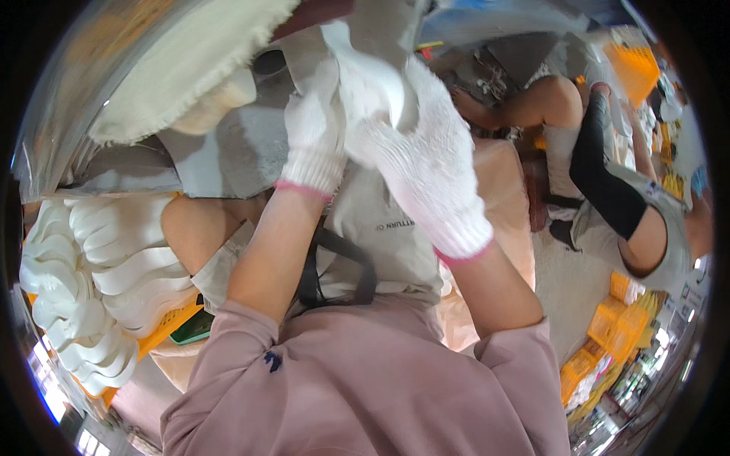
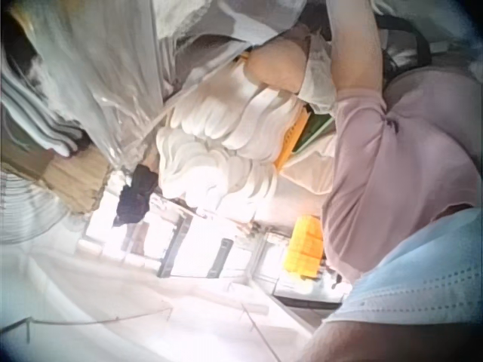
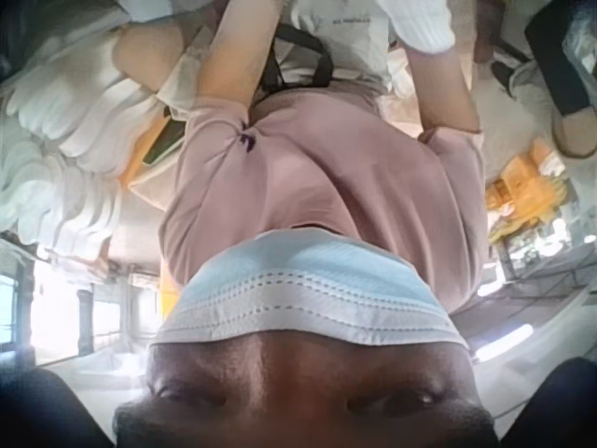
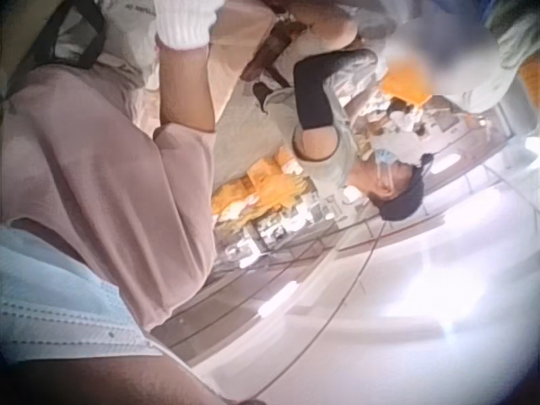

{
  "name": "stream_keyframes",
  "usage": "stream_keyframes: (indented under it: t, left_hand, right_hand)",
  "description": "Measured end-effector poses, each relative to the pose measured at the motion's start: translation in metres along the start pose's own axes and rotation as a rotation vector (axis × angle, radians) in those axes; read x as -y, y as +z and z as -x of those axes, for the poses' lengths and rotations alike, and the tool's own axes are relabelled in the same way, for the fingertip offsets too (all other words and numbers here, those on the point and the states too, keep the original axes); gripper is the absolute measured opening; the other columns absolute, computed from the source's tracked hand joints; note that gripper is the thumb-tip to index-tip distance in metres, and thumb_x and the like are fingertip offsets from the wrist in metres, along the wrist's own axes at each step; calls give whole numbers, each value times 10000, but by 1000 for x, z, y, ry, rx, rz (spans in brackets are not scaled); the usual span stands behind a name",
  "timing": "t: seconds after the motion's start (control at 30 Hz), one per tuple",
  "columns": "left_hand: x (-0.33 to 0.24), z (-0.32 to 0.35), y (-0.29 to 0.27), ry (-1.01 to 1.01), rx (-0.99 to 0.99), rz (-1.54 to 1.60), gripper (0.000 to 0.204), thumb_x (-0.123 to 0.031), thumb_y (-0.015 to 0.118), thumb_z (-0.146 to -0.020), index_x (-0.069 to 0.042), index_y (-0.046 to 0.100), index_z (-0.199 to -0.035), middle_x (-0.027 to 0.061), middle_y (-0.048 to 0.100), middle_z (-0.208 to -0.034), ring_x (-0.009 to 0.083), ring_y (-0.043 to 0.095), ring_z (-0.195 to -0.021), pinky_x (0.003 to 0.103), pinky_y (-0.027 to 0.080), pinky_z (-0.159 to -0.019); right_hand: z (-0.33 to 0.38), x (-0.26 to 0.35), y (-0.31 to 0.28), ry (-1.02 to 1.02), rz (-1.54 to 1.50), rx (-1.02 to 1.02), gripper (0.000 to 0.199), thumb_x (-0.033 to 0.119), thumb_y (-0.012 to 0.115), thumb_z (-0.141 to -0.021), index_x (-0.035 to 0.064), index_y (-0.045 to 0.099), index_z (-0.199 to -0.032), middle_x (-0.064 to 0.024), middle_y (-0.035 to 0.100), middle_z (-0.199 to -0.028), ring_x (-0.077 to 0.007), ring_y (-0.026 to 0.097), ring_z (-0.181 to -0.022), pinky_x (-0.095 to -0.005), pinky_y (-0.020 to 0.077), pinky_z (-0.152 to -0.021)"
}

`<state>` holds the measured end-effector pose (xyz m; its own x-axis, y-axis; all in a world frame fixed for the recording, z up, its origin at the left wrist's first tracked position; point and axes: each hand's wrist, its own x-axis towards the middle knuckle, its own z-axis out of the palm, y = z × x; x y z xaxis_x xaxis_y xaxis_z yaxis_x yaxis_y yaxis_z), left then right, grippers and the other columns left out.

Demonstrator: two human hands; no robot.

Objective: The person repeatedly picks white shoe parts from a yellow basket, rubs them against a rotating brush on a machine, and places them into a green basket. The process is repeated continuously for many items.

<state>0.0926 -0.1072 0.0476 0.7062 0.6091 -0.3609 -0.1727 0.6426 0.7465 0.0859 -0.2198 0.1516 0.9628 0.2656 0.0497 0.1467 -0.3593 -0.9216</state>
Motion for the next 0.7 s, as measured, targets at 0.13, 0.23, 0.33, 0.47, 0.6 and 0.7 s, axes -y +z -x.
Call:
stream_keyframes:
  t: [0.13,0.23,0.33,0.47,0.6,0.7]
  left_hand:
    - [2,-51,-1,-108,163,-84,574,-362,760,-999,12,616,-1410,77,710,-1269,236,689,-1085,389,583,-930]
    - [-49,-79,-44,-264,177,-464,601,-423,648,-1069,-53,547,-1532,107,679,-1428,236,653,-1286,363,534,-1081]
    - [-104,-55,-93,223,282,-1348,548,-385,644,-1070,-12,604,-1470,113,701,-1383,206,663,-1248,364,531,-1068]
    - [-79,4,-89,-21,354,-925,564,-400,823,-942,93,711,-1192,131,772,-1017,159,711,-901,356,576,-793]
    - [-23,-19,-43,-27,317,-582,407,-318,825,-944,61,763,-1075,64,758,-946,148,701,-862,344,582,-763]
    - [-13,-32,-43,-185,399,29,361,-220,787,-975,64,731,-1189,97,766,-1097,196,735,-916,370,621,-780]
  right_hand:
    - [-26,-5,14,-133,279,-231,776,249,802,-796,-94,574,-1454,-287,698,-1299,-338,718,-1198,-383,555,-1044]
    - [-63,-18,34,-128,232,-218,619,368,724,-868,-57,678,-1316,-302,741,-1152,-441,729,-1094,-444,584,-989]
    - [-94,-23,50,-48,329,-18,526,412,683,-894,-29,755,-1169,-306,752,-1068,-490,731,-1011,-487,598,-959]
    - [-98,-22,51,-38,395,27,502,403,684,-890,-28,770,-1132,-295,764,-1029,-490,734,-1024,-496,588,-970]
    - [-39,-6,23,-384,443,-5,480,310,714,-891,59,732,-1300,-241,745,-1177,-468,698,-1153,-496,553,-1036]
    - [4,-1,4,-897,969,105,433,225,716,-886,160,730,-1314,-126,724,-1188,-433,690,-1153,-469,563,-1013]
